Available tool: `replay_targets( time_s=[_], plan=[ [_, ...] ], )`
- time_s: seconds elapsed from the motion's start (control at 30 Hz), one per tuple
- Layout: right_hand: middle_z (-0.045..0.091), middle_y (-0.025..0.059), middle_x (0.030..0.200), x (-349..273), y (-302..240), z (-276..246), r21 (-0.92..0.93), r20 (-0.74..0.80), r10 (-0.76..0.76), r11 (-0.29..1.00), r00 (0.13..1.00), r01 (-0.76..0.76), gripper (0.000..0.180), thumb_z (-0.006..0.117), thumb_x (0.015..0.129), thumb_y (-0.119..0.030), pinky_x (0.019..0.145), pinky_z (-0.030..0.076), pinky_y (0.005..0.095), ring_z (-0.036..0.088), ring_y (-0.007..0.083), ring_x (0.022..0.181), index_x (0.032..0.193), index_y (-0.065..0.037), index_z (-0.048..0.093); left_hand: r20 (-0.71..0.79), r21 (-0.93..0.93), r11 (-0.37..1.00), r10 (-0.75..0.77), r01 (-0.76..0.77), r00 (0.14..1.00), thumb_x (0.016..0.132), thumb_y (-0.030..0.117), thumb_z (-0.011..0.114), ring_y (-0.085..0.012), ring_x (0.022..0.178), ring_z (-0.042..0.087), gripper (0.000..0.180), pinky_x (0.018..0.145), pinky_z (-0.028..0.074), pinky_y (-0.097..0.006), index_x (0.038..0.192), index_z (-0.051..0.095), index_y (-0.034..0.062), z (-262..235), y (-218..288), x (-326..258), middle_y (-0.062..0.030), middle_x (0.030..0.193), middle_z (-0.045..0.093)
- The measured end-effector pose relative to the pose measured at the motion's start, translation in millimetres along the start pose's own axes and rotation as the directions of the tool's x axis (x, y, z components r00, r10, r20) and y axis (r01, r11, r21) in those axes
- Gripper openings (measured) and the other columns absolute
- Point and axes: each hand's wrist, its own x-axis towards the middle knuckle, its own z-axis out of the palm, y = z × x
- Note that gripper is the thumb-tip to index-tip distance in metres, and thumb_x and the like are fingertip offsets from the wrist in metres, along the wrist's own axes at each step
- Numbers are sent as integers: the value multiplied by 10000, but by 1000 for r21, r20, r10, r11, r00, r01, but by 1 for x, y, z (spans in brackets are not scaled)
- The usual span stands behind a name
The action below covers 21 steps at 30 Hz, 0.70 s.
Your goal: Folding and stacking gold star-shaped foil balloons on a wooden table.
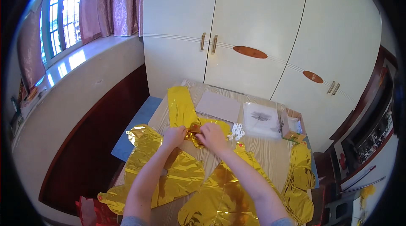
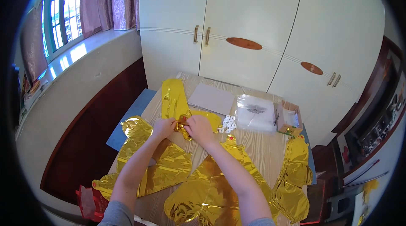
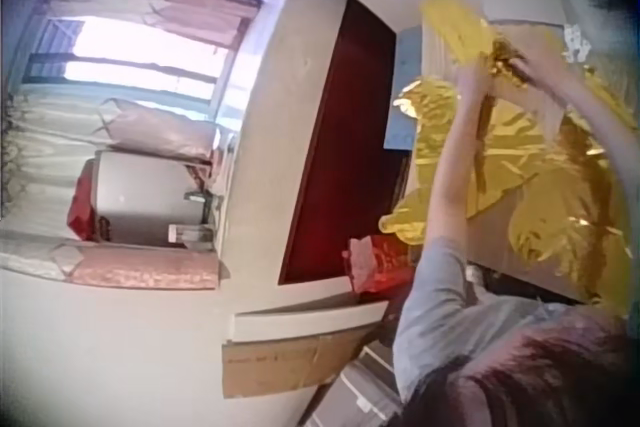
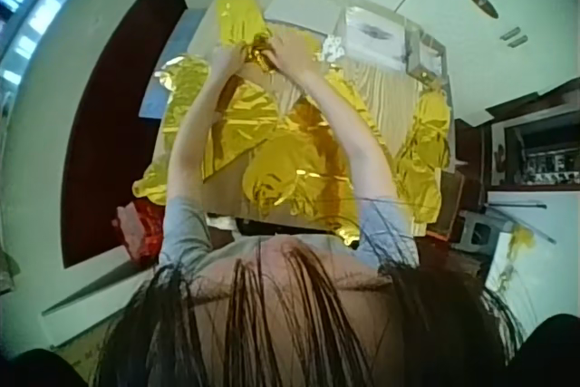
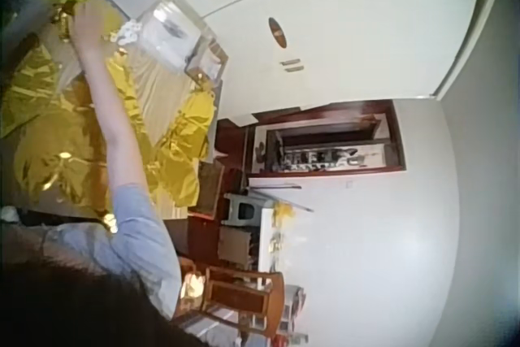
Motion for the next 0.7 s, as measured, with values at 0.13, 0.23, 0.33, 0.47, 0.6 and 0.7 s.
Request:
replay_targets(
  time_s=[0.13, 0.23, 0.33, 0.47, 0.6, 0.7],
  plan=[
    [644, 112, 943, -14, -11, 9, -45, 425, -18, 998, 905, 41, 300, 661, 799, -325, 757, 520, 414, 612, 303, 910, 877, -36, 636, 26, -13, 994, -105, 105, 994, 920, 332, 546, -389, 743, 655, 268, 674, 517, -489, 891, 666, 94, -1, -5, 11, -175, 800, 676],
    [672, 113, 846, -19, 0, 23, -130, 536, 99, 991, 838, -34, 288, 647, 813, -318, 759, 538, 416, 641, 314, 804, 864, -35, 663, 71, -2, 995, -101, 101, 992, 918, 318, 541, -388, 768, 658, 257, 689, 522, -488, 916, 672, 97, -3, 3, 13, -179, 826, 680],
    [681, 104, 745, -22, 18, 31, 34, 421, 186, 975, 888, -220, 272, 678, 804, -321, 707, 540, 400, 651, 301, 693, 832, -50, 692, 86, -38, 998, -55, 58, 995, 911, 299, 542, -383, 797, 659, 244, 713, 524, -487, 932, 677, 98, -11, 11, 10, -179, 849, 683],
    [675, 84, 696, -3, 19, 14, 229, 509, 341, 832, 790, -506, 247, 761, 760, -318, 639, 514, 348, 644, 231, 647, 787, -78, 708, 148, -36, 996, -74, 80, 986, 894, 285, 552, -375, 831, 658, 234, 743, 520, -487, 940, 683, 96, -19, 9, 6, -180, 867, 684],
    [652, 49, 651, -3, 30, 15, 275, 528, 423, 735, 736, -620, 257, 787, 767, -295, 578, 472, 297, 598, 136, 604, 766, -52, 701, 182, -75, 996, -24, 38, 983, 881, 301, 567, -360, 833, 661, 246, 746, 520, -471, 947, 695, 102, -19, 10, 9, -161, 869, 691],
    [645, 38, 642, -2, 35, 25, 265, 540, 509, 654, 671, -709, 260, 766, 799, -283, 564, 464, 289, 577, 117, 589, 753, -38, 692, 221, -47, 998, -27, 38, 975, 865, 355, 593, -331, 798, 671, 270, 719, 525, -437, 938, 703, 119, -20, 9, 11, -121, 839, 700]
  ],
)
